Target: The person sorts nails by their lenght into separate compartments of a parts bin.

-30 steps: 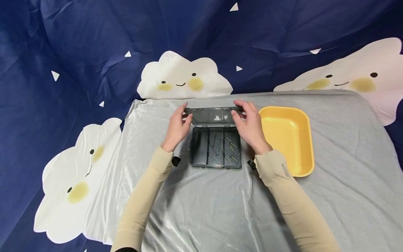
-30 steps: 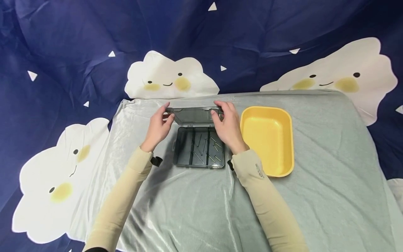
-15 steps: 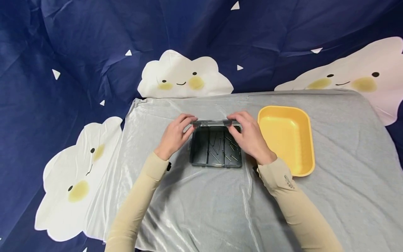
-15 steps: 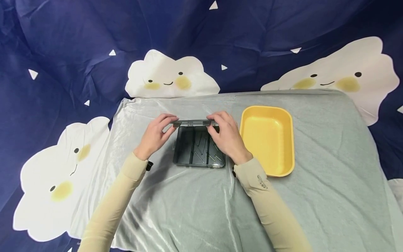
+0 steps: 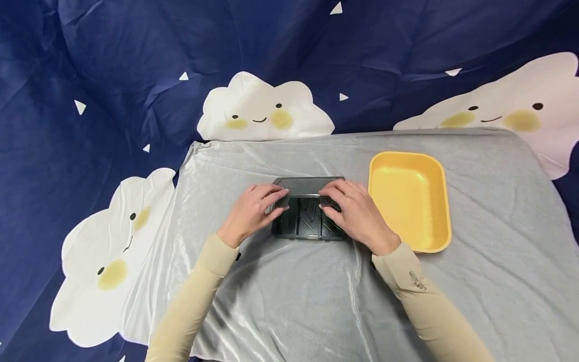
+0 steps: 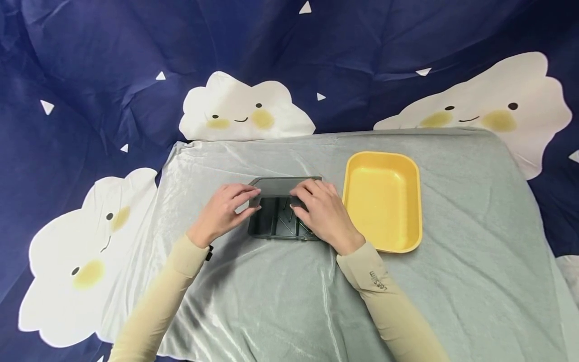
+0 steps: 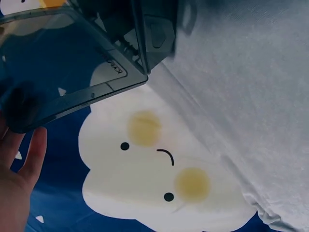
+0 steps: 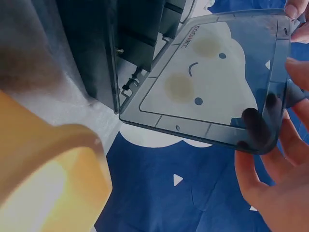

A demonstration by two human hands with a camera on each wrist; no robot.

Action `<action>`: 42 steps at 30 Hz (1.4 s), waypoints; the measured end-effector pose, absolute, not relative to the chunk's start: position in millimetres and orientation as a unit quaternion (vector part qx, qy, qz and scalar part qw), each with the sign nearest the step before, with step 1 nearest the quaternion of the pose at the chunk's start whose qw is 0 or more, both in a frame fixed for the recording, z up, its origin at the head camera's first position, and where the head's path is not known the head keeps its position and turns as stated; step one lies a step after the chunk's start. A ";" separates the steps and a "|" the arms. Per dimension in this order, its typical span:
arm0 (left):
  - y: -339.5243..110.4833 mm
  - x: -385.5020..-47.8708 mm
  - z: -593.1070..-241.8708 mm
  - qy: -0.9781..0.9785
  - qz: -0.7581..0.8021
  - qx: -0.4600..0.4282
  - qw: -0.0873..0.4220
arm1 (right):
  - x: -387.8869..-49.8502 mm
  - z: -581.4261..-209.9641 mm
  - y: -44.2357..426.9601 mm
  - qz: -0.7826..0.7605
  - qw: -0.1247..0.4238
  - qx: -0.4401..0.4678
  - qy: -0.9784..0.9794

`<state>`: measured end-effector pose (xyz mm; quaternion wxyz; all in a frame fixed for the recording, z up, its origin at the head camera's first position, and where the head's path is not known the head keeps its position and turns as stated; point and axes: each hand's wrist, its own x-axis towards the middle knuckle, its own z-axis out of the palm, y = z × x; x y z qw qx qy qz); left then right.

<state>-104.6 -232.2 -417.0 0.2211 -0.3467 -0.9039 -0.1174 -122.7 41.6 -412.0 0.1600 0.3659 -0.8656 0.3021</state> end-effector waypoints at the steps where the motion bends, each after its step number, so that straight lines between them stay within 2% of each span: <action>1: -231.8 -102.3 -417.6 -0.906 -0.115 -0.346 0.216 | -121.3 -412.3 42.3 0.295 0.157 0.370 -0.867; 9: -227.3 -86.3 -420.1 -0.916 -0.083 -0.352 0.172 | -111.2 -416.2 46.2 0.255 0.128 0.383 -0.879; 24: -218.7 -68.6 -442.5 -0.926 -0.032 -0.345 0.148 | -91.2 -446.8 48.5 0.233 0.066 0.359 -0.901; 38: -214.8 -63.2 -467.0 -0.937 -0.033 -0.329 0.113 | -81.5 -469.4 47.5 0.190 0.084 0.367 -0.907; 42: -213.2 -62.4 -470.5 -0.943 -0.037 -0.317 0.094 | -81.0 -472.6 46.8 0.189 0.073 0.363 -0.909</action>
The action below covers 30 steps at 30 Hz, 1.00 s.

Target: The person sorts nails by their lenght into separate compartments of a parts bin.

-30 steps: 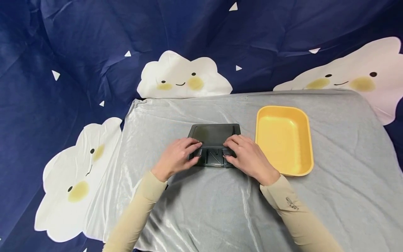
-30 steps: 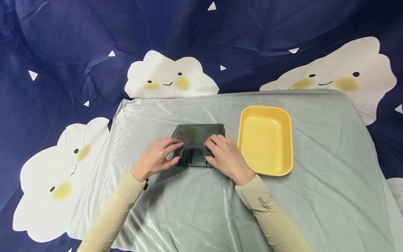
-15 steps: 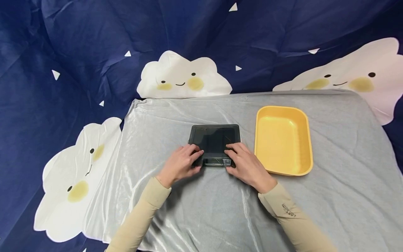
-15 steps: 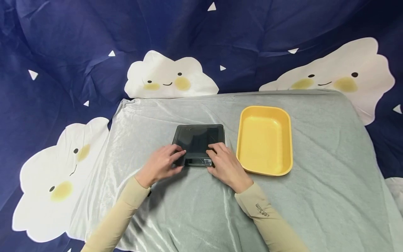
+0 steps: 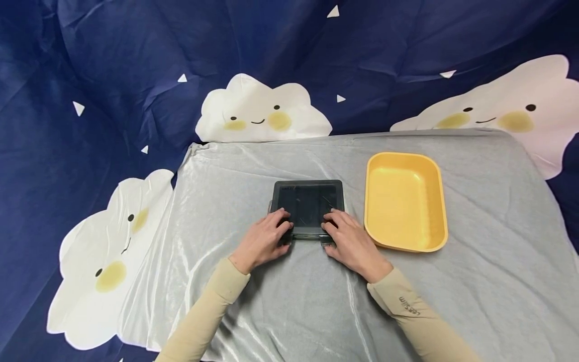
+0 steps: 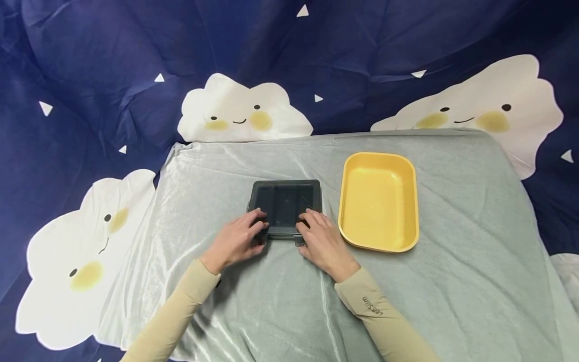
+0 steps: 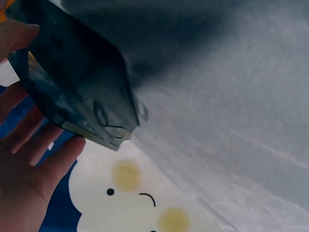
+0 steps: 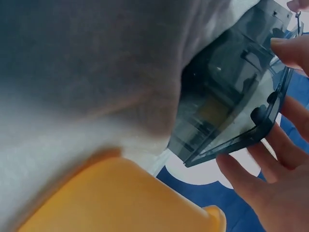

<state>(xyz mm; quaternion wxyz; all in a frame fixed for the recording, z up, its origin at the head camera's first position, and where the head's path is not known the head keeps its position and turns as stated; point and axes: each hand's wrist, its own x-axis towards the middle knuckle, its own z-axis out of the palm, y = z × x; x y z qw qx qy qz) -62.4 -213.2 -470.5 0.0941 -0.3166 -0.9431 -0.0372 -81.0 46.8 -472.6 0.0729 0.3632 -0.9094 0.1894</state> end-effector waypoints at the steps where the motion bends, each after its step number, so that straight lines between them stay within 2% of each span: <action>1: -212.7 -62.1 -471.2 -0.945 -0.040 -0.312 0.087 | -81.0 -473.7 46.5 0.192 0.070 0.362 -0.910; 8: -209.3 -61.9 -477.4 -0.957 -0.029 -0.288 0.039 | -82.0 -480.8 43.6 0.186 0.036 0.354 -0.916; 13: -208.4 -62.4 -479.9 -0.957 -0.014 -0.288 0.041 | -81.3 -481.4 41.3 0.170 0.025 0.348 -0.922; 20: -208.8 -62.9 -481.1 -0.954 -0.020 -0.294 0.052 | -80.2 -484.5 38.6 0.152 0.043 0.351 -0.923; 30: -214.1 -65.2 -477.8 -0.954 -0.069 -0.291 0.032 | -80.8 -480.4 41.4 0.185 0.006 0.340 -0.922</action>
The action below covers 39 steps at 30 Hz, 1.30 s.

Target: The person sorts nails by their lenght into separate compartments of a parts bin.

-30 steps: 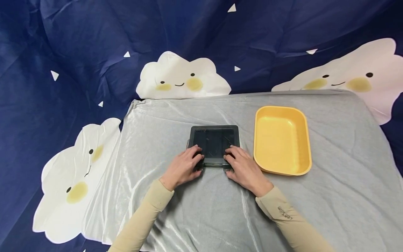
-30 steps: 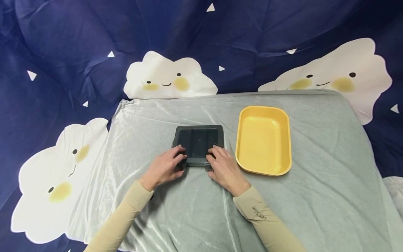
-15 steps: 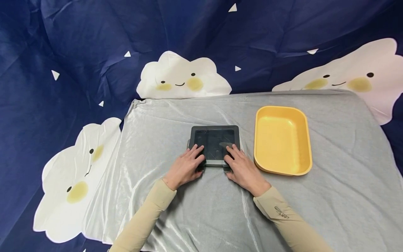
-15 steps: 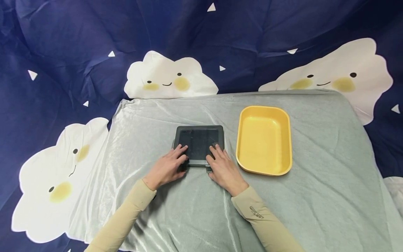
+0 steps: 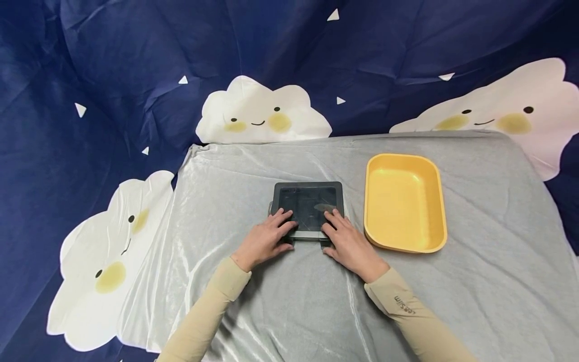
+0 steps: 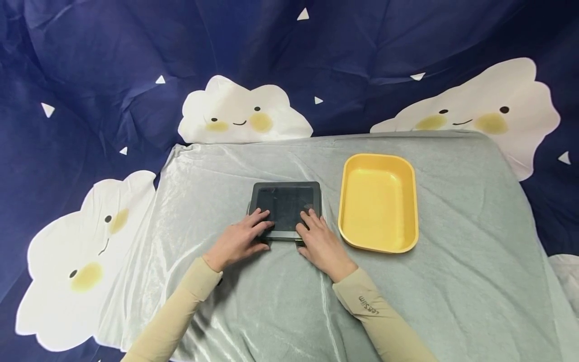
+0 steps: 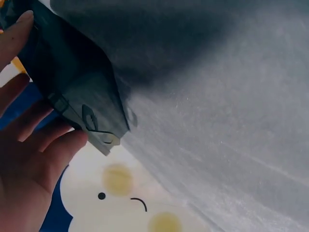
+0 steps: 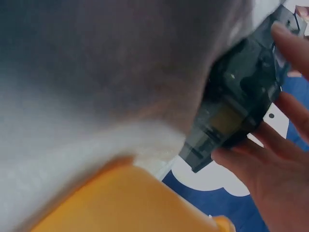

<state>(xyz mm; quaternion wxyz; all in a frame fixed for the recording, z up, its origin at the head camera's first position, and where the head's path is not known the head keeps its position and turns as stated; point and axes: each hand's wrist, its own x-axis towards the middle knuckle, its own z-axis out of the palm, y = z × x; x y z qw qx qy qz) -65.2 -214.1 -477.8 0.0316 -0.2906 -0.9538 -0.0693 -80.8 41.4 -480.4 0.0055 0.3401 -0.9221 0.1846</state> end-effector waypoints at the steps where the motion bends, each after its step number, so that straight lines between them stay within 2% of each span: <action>1: -213.5 -65.2 -477.8 -0.954 -0.065 -0.290 0.033 | -80.6 -481.0 41.1 0.180 0.007 0.339 -0.923; 7: -208.3 -63.6 -479.4 -0.959 -0.025 -0.278 0.038 | -77.1 -484.5 36.1 0.168 0.028 0.322 -0.931; 20: -203.2 -63.1 -484.6 -0.951 0.031 -0.291 0.095 | -75.3 -493.1 27.8 0.144 0.081 0.307 -0.937; 27: -202.2 -61.7 -489.0 -0.943 0.068 -0.303 0.122 | -73.5 -492.1 25.4 0.131 0.089 0.307 -0.938; 39: -196.9 -62.3 -488.5 -0.946 0.052 -0.300 0.109 | -69.5 -490.2 22.5 0.114 0.101 0.286 -0.946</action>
